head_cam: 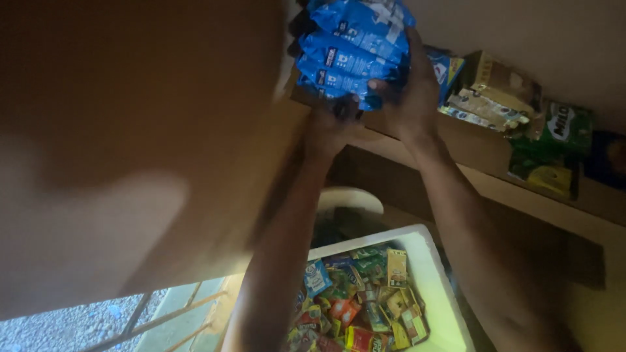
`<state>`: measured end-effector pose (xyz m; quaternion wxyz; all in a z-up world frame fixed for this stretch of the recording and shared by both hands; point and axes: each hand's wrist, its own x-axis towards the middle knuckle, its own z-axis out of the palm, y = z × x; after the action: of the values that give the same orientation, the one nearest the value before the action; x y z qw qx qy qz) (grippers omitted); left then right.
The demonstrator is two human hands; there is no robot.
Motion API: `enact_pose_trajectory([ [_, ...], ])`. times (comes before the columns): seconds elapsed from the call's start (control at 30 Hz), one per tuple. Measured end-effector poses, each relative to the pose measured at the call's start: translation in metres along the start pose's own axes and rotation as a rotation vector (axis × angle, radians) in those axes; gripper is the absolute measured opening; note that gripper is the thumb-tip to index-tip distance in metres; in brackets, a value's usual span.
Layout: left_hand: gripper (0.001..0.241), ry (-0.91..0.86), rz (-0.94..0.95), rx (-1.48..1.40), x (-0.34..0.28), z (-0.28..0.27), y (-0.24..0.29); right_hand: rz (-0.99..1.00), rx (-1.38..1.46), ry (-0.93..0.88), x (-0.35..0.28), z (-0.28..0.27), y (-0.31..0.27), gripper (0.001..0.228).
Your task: Transfer items from a cooler and arrange them on pantry shelves.
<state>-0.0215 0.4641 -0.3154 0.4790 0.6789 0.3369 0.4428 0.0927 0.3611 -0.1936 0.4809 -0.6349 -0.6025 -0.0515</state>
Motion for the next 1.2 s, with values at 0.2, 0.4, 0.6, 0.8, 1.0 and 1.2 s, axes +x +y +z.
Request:
enact_pose_trajectory([
  [0.2,0.032,-0.085,-0.008,-0.193,0.015,0.014,-0.041,-0.001,-0.100,0.023,0.005,0.002,-0.002,0.091],
  [0.4,0.025,-0.037,-0.135,-0.218,0.000,-0.031,0.007,0.050,-0.053,0.022,0.005,-0.004,-0.009,0.084],
  [0.6,0.031,-0.114,0.005,-0.144,-0.013,-0.037,0.017,-0.109,-0.151,0.064,-0.006,0.001,-0.004,0.087],
  [0.8,0.037,-0.015,-0.004,0.696,-0.013,-0.055,0.077,-0.078,-0.165,-0.014,-0.002,-0.008,-0.018,0.090],
  [1.0,0.093,0.149,0.455,0.467,0.001,-0.046,0.078,-0.104,-0.285,-0.025,-0.003,0.002,-0.017,0.093],
  [1.2,0.098,0.154,0.534,0.424,0.002,-0.056,0.075,-0.047,-0.219,-0.026,0.003,-0.001,-0.019,0.095],
])
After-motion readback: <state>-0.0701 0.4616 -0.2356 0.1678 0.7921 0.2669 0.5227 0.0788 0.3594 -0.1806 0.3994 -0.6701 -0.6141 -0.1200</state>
